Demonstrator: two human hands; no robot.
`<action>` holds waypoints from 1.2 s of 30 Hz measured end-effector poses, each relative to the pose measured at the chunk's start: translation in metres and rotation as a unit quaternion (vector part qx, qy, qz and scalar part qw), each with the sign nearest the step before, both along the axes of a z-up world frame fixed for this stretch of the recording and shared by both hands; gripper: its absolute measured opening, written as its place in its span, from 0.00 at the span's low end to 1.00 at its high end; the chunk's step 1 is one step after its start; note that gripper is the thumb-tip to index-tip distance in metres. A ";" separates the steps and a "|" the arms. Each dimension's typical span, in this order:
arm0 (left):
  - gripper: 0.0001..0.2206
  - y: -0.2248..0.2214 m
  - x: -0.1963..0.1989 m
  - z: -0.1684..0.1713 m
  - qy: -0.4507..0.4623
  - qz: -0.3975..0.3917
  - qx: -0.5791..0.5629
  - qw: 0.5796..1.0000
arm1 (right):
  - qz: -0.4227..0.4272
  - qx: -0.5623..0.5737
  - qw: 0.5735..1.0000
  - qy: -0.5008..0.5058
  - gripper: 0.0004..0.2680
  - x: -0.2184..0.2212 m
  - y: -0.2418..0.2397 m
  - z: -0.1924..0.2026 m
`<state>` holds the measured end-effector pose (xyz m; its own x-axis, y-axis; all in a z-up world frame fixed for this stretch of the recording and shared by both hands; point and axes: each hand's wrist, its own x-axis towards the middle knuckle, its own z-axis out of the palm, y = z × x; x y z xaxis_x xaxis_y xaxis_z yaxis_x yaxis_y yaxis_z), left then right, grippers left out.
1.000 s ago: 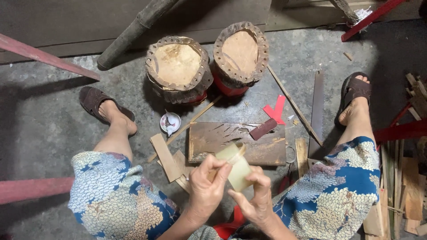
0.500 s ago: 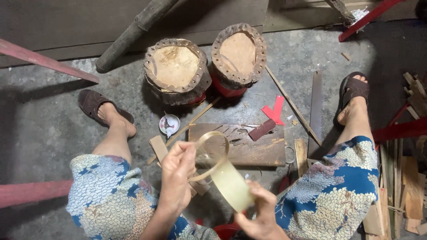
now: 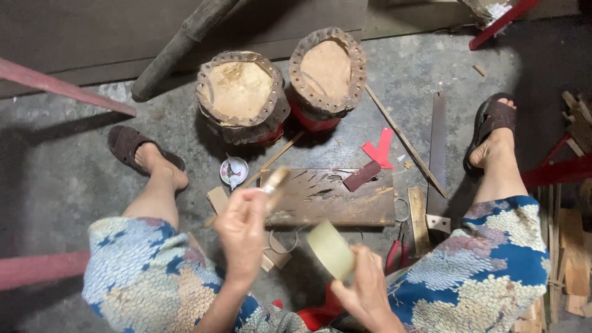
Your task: Preparing and shaping bamboo strips by bending them into circular frames and securing them with tape for drum repair.
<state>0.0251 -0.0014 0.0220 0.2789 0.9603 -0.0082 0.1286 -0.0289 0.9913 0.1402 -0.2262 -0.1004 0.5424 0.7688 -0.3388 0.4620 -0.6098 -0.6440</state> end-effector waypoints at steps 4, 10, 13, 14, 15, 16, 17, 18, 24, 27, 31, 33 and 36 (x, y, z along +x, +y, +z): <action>0.05 0.006 0.018 -0.004 0.061 -0.023 0.060 0.996 | -0.036 -0.091 0.992 0.081 0.24 -0.001 0.025 0.003; 0.03 0.045 0.052 -0.085 0.155 0.012 0.237 0.959 | -0.051 -0.041 0.998 0.014 0.29 0.044 0.104 0.041; 0.05 0.053 0.052 -0.132 0.219 0.032 0.211 0.952 | 0.026 -0.134 0.991 -0.011 0.33 0.061 0.119 0.004; 0.05 0.055 0.053 -0.143 0.234 0.025 0.188 0.954 | 0.069 -0.168 0.983 0.008 0.32 0.067 0.122 -0.013; 0.06 0.057 0.051 -0.152 0.249 0.022 0.165 0.954 | 0.116 -0.202 0.972 0.027 0.32 0.073 0.127 -0.030; 0.06 0.059 0.052 -0.158 0.249 0.022 0.165 0.954 | 0.117 -0.202 0.972 0.027 0.32 0.077 0.128 -0.029; 0.05 0.062 0.053 -0.165 0.256 0.028 0.155 0.954 | 0.119 -0.180 0.974 0.067 0.31 0.081 0.128 -0.029; 0.05 0.064 0.054 -0.172 0.263 0.033 0.145 0.953 | 0.122 -0.158 0.974 0.106 0.30 0.086 0.128 -0.029; 0.06 0.074 0.062 -0.182 0.283 0.043 0.122 0.950 | 0.050 -0.116 0.984 0.123 0.30 0.115 0.125 -0.067; 0.05 0.073 0.071 -0.185 0.299 0.052 0.107 0.947 | 0.044 -0.091 0.992 0.077 0.30 0.121 0.111 -0.103; 0.06 0.074 0.085 -0.186 0.317 0.063 0.092 0.942 | 0.040 -0.069 0.994 0.071 0.28 0.111 0.104 -0.114; 0.07 0.078 0.090 -0.181 0.331 0.072 0.072 0.938 | 0.008 -0.046 0.995 0.092 0.25 0.104 0.103 -0.121; 0.08 0.084 0.098 -0.171 0.351 0.069 0.069 0.931 | -0.034 -0.085 0.994 0.055 0.22 0.085 0.101 -0.104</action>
